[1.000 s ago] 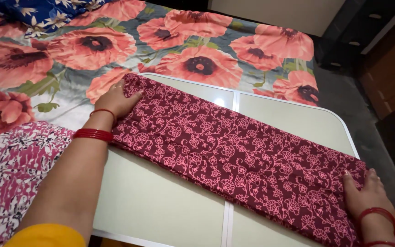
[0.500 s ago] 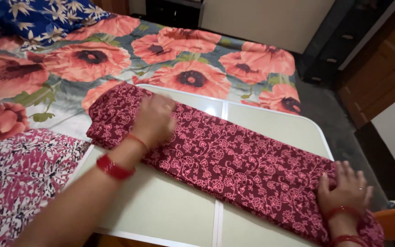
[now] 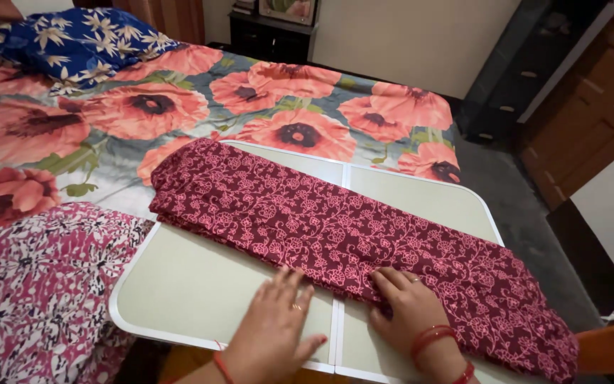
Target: Folding a patterned red piece of fabric on a small white portable table.
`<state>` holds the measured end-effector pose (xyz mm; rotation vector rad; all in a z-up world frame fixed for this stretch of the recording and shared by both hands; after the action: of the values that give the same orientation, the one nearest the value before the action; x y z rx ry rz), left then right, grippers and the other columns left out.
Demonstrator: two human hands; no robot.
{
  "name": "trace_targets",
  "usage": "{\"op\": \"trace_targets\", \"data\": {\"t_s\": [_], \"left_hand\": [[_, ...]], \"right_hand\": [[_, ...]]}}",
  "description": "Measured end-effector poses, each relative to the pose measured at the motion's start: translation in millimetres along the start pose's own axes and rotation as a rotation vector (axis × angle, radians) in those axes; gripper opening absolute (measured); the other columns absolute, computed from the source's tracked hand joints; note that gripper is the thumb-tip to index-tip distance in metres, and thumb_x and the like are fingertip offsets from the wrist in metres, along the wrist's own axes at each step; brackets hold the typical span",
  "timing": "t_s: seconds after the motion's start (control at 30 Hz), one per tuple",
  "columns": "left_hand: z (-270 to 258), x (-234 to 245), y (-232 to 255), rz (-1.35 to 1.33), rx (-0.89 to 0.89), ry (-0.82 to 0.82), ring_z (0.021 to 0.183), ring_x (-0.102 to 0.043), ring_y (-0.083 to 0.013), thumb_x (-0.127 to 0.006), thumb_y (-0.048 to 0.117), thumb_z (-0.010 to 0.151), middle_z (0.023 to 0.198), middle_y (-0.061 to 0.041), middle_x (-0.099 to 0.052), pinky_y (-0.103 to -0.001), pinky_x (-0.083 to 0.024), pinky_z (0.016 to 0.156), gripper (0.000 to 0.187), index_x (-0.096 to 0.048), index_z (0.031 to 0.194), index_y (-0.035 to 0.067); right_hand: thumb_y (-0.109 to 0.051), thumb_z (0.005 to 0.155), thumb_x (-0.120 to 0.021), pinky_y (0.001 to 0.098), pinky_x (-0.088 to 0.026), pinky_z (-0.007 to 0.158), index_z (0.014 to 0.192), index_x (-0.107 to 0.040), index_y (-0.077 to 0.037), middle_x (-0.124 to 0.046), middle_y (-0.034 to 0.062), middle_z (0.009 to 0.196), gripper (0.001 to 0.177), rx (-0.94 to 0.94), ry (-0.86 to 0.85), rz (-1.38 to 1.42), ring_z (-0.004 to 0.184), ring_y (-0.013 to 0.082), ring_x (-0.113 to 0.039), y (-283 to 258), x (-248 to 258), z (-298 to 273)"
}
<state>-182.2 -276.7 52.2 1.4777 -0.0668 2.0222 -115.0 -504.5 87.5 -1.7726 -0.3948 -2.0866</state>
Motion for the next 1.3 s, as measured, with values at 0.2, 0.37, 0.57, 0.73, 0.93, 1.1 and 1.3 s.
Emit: {"op": "trace_targets", "data": {"t_s": [0.2, 0.37, 0.57, 0.73, 0.93, 1.1, 1.3], "left_hand": [[8.6, -12.3, 31.3, -0.018, 0.119, -0.429, 0.151, -0.007, -0.0458, -0.053, 0.059, 0.098, 0.162, -0.031, -0.014, -0.059, -0.008, 0.116, 0.092, -0.025, 0.153, -0.008], [34.1, -27.9, 21.4, -0.022, 0.039, -0.186, 0.147, -0.022, -0.0469, -0.059, 0.055, 0.095, 0.155, -0.035, -0.029, -0.057, -0.016, 0.120, 0.085, -0.040, 0.142, -0.014], [103.7, -24.2, -23.3, -0.124, 0.111, -0.226, 0.124, -0.059, -0.0362, -0.049, 0.033, 0.097, 0.129, -0.018, -0.067, -0.048, -0.040, 0.116, 0.039, -0.071, 0.118, 0.008], [157.6, 19.2, -22.3, -0.138, -0.040, -0.104, 0.127, -0.057, -0.0315, -0.054, 0.035, 0.097, 0.133, -0.015, -0.066, -0.045, -0.039, 0.116, 0.038, -0.069, 0.122, 0.011], [210.3, 80.1, -27.5, -0.137, -0.220, 0.010, 0.131, -0.055, -0.0259, -0.060, 0.037, 0.097, 0.138, -0.010, -0.064, -0.042, -0.038, 0.115, 0.040, -0.068, 0.128, 0.013], [276.0, 123.8, -58.0, -0.103, -0.333, 0.066, 0.133, -0.054, -0.0228, -0.062, 0.038, 0.097, 0.140, -0.007, -0.063, -0.040, -0.037, 0.115, 0.041, -0.067, 0.130, 0.015], [322.2, 223.4, 6.5, 0.005, -0.365, 0.035, 0.132, -0.055, -0.0210, -0.058, 0.037, 0.098, 0.140, -0.007, -0.064, -0.038, -0.038, 0.115, 0.041, -0.066, 0.132, 0.015]], "right_hand": [[-0.028, 0.081, -0.074, 0.0385, -0.057, 0.087, 0.116, -0.073, -0.015, -0.070, 0.0046, 0.119, 0.038, 0.029, 0.117, 0.005, 0.102, 0.0262, -0.069, 17.6, -10.2, 13.3], [-0.023, 0.077, -0.075, 0.0383, -0.059, 0.072, 0.110, -0.073, -0.014, -0.073, 0.0043, 0.103, 0.034, -0.029, 0.340, -0.001, 0.088, 0.0263, -0.072, 9.3, 22.5, 10.0], [-0.023, 0.074, -0.076, 0.0402, -0.057, 0.070, 0.103, -0.072, -0.015, -0.071, 0.0033, 0.099, 0.031, -0.007, 0.465, -0.032, 0.086, 0.0284, -0.070, 2.7, 36.4, -1.0], [-0.026, 0.073, -0.077, 0.0434, -0.055, 0.071, 0.109, -0.074, -0.017, -0.072, 0.0038, 0.104, 0.037, -0.017, 0.522, -0.068, 0.081, 0.0301, -0.068, -6.1, 49.3, -12.9], [-0.028, 0.070, -0.079, 0.0460, -0.052, 0.089, 0.139, -0.055, -0.005, -0.059, 0.0169, 0.137, 0.077, -0.160, 0.492, 0.038, 0.114, 0.0357, -0.062, -18.9, 62.1, -15.3], [-0.036, 0.070, -0.081, 0.0525, -0.042, 0.102, 0.144, -0.044, 0.007, -0.048, 0.0293, 0.145, 0.093, -0.039, 0.645, 0.157, 0.131, 0.0451, -0.047, -33.0, 64.4, -30.0], [-0.019, 0.074, -0.082, 0.0474, -0.048, 0.104, 0.127, -0.062, -0.002, -0.061, 0.0201, 0.136, 0.059, 0.126, 0.676, 0.429, 0.129, 0.0384, -0.058, -59.5, 80.4, -46.8]]}}
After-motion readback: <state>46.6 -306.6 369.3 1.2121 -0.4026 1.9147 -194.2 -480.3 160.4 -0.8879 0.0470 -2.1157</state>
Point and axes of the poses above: each hand's wrist, its own z-axis towards the middle knuckle, its own x-axis out of the back of the hand, y = z × x, the point moved 3 cm from there along z, towards the middle knuckle
